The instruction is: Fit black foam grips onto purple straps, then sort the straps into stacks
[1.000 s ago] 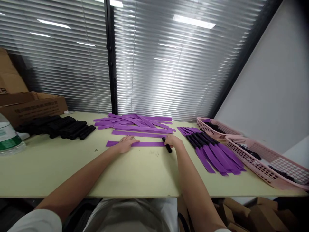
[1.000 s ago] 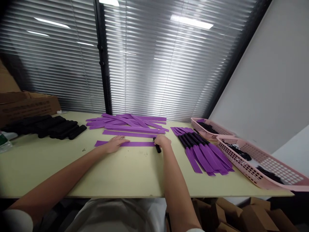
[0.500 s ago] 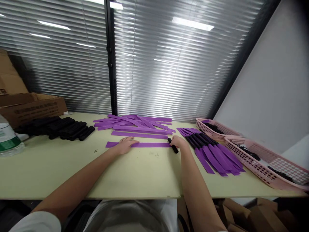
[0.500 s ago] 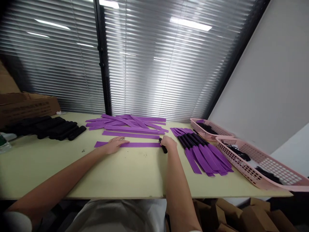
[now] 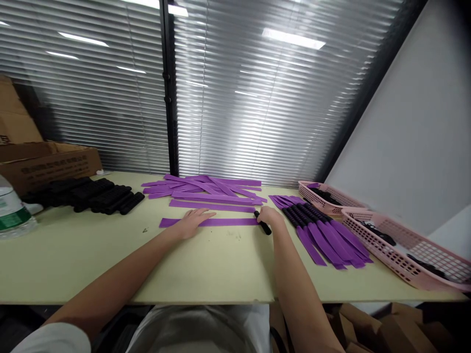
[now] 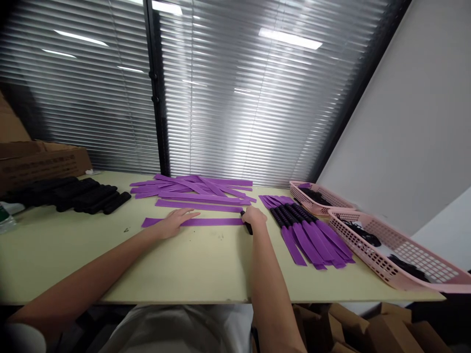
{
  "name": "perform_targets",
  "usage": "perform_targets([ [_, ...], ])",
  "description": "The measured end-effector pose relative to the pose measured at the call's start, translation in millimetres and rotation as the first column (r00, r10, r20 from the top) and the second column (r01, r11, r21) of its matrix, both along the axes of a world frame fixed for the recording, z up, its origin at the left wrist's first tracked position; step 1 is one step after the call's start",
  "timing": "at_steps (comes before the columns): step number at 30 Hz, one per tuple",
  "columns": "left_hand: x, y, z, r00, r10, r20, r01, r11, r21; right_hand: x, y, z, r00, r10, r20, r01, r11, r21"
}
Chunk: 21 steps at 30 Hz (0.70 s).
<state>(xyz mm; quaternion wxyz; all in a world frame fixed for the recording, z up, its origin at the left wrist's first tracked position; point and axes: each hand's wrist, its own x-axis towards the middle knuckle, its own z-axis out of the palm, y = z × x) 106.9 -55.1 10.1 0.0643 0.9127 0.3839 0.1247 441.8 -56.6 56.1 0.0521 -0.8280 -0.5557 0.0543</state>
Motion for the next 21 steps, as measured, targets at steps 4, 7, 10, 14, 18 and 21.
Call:
perform_targets([
  [4,13,-3,-2.3,0.988,-0.109,0.113,0.107,0.994,0.025,-9,-5,4.8,1.0,0.019,-0.015,-0.019,0.998,-0.059],
  [7,26,-13,-1.9,0.983,-0.136,0.124,0.139,0.99,-0.012,-19,-9,8.2,1.0,0.023,-0.01,-0.024,0.997,-0.07],
  [10,36,-20,-4.0,0.987,-0.143,0.069,0.148,0.987,-0.07,-32,-12,10.0,0.999,0.036,0.005,-0.036,0.999,-0.033],
  [14,38,-17,-12.9,0.988,-0.153,0.03,0.156,0.982,-0.109,-58,-13,5.9,0.992,0.125,-0.01,-0.124,0.991,0.042],
  [18,37,-9,-21.4,0.984,-0.174,0.041,0.176,0.982,-0.065,-92,-14,-6.3,0.951,0.299,-0.078,-0.29,0.95,0.117],
  [21,36,-7,-23.1,0.983,-0.177,0.041,0.179,0.983,-0.048,-110,-13,-13.7,0.932,0.35,-0.097,-0.332,0.93,0.16],
])
